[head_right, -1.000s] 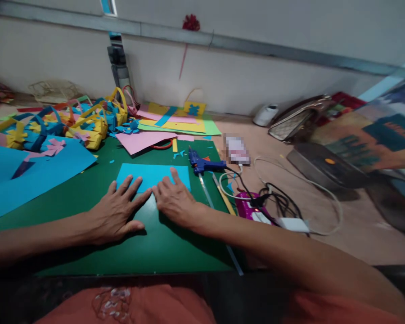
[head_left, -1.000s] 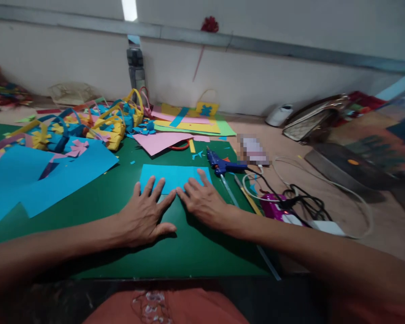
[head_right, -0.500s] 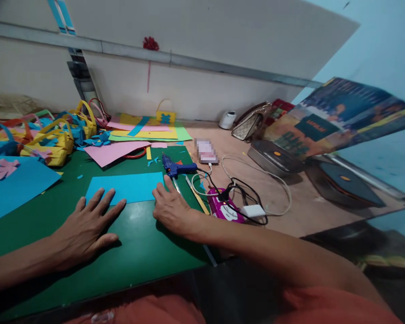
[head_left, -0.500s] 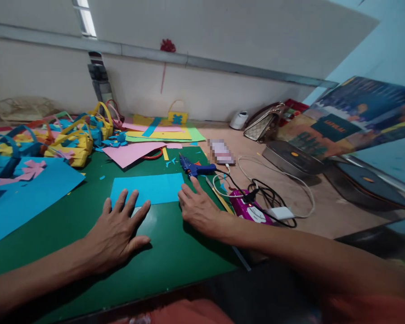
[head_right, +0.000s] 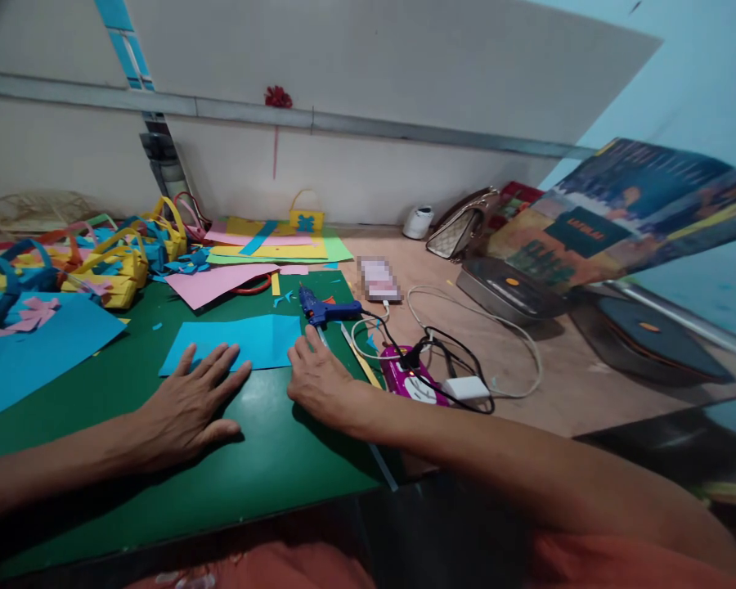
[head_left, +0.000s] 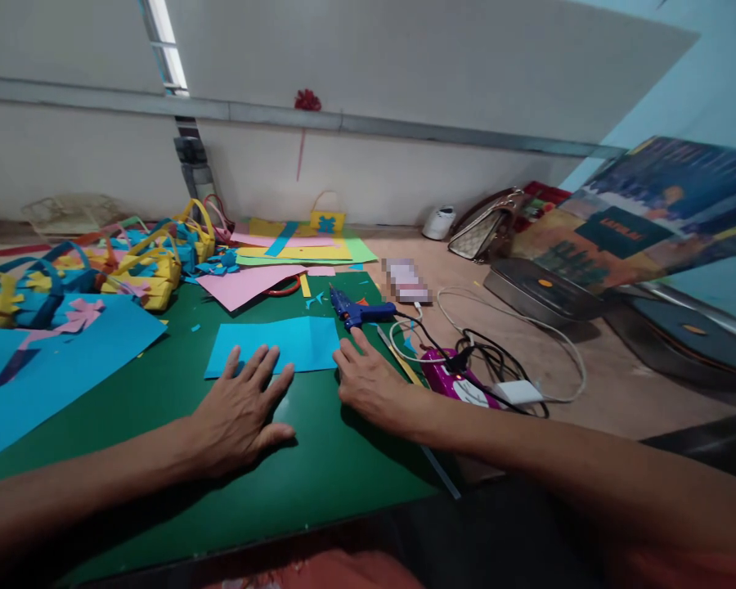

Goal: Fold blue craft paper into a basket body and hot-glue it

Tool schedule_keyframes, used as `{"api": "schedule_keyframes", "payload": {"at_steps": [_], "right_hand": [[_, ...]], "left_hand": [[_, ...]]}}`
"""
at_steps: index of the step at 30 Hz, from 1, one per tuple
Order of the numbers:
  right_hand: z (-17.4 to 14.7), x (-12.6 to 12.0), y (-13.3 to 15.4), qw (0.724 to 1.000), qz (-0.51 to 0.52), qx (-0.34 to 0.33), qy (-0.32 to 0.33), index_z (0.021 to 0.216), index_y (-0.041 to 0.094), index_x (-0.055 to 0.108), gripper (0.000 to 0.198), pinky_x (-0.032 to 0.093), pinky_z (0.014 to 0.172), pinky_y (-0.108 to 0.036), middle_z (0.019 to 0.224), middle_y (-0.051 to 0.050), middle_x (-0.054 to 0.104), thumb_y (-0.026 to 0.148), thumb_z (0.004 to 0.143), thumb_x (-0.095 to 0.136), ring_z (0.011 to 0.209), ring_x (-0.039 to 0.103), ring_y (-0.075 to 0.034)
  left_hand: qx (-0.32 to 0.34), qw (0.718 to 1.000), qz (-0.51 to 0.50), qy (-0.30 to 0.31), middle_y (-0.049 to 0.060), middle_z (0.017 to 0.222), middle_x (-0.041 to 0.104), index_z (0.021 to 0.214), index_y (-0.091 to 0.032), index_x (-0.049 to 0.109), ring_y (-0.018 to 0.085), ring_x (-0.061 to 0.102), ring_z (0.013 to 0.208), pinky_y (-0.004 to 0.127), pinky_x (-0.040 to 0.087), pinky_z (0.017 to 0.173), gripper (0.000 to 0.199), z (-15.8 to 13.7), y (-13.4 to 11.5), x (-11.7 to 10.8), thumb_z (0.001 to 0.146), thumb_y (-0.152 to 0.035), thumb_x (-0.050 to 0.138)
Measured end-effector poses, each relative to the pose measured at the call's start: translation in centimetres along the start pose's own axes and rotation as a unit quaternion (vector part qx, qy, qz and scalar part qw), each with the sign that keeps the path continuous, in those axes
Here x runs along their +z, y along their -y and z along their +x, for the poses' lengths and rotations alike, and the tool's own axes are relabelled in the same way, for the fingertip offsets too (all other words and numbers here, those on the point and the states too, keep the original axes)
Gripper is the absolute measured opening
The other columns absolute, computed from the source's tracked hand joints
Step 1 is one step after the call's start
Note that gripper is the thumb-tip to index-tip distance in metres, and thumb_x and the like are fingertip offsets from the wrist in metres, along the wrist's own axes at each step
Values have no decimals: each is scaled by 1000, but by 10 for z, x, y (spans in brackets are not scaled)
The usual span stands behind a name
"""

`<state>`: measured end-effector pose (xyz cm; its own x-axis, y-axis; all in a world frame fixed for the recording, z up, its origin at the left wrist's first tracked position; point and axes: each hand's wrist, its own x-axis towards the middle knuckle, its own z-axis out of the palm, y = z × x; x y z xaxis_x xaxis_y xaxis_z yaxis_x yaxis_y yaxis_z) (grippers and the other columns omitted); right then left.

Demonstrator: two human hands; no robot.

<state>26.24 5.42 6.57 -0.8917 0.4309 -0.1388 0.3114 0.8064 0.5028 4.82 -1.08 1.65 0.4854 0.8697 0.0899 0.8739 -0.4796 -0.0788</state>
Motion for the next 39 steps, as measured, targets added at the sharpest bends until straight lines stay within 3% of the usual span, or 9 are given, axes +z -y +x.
{"api": "schedule_keyframes", "payload": {"at_steps": [3,8,18,26,28,30,33,35,39], "right_hand": [[0,3,1,1000,-16,0,-16,73,15,70,15,28,96,-57,85,-11,63,15,78,56,90,54,-26],[-1,5,2,999,-28,4,-26,74,15,70,15,31,93,-55,88,-11,63,17,77,56,91,54,-28],[0,12,0,998,-44,12,-44,69,15,69,15,31,87,-49,78,-10,59,12,76,56,87,51,-27],[2,-11,-21,993,69,88,36,91,15,67,23,35,75,-38,89,-11,62,8,76,52,82,54,-23],[9,-24,-29,974,162,157,28,94,15,66,24,36,67,-33,90,-11,63,12,81,46,77,57,-20],[20,-31,-34,930,322,179,22,89,15,66,21,37,62,-27,83,-8,65,17,83,45,70,59,-17],[40,-27,-32,811,548,177,105,71,15,62,15,39,53,-21,64,-1,64,16,77,49,56,59,-12],[52,-18,-28,788,570,187,140,61,16,57,15,39,48,-20,53,1,60,16,75,52,49,58,-11],[64,-4,-27,782,565,212,156,56,17,51,19,39,45,-20,50,1,58,18,75,53,45,57,-10]], "left_hand": [[7,999,-21,25,20,146,24,141,-26,25,43,20,132,62,25,96,73,19,-8,-2,82,-69,25],[13,998,-41,36,23,145,23,141,-21,28,46,18,132,65,27,93,74,28,-10,-5,84,-68,21],[-49,998,-14,20,15,146,28,137,-19,36,38,18,134,57,31,99,67,-40,38,2,88,-62,23],[-40,998,42,-14,15,139,40,129,-14,48,34,32,130,57,24,103,63,-53,44,-7,90,-57,23],[-38,998,47,-21,16,136,45,126,-12,50,34,37,127,57,21,104,61,-47,40,-13,91,-55,26],[-35,998,44,-32,17,134,46,126,-11,50,34,38,126,56,20,105,58,-37,36,-17,91,-52,29],[46,999,0,-22,16,143,34,135,-11,36,31,26,134,51,22,106,64,-17,31,-17,90,-56,30],[121,991,-48,17,13,147,25,140,-13,26,29,19,137,49,24,106,70,-4,29,-14,88,-60,26],[115,988,-92,53,13,149,18,141,-11,21,28,14,138,52,22,107,73,5,31,-5,89,-61,19]]}}
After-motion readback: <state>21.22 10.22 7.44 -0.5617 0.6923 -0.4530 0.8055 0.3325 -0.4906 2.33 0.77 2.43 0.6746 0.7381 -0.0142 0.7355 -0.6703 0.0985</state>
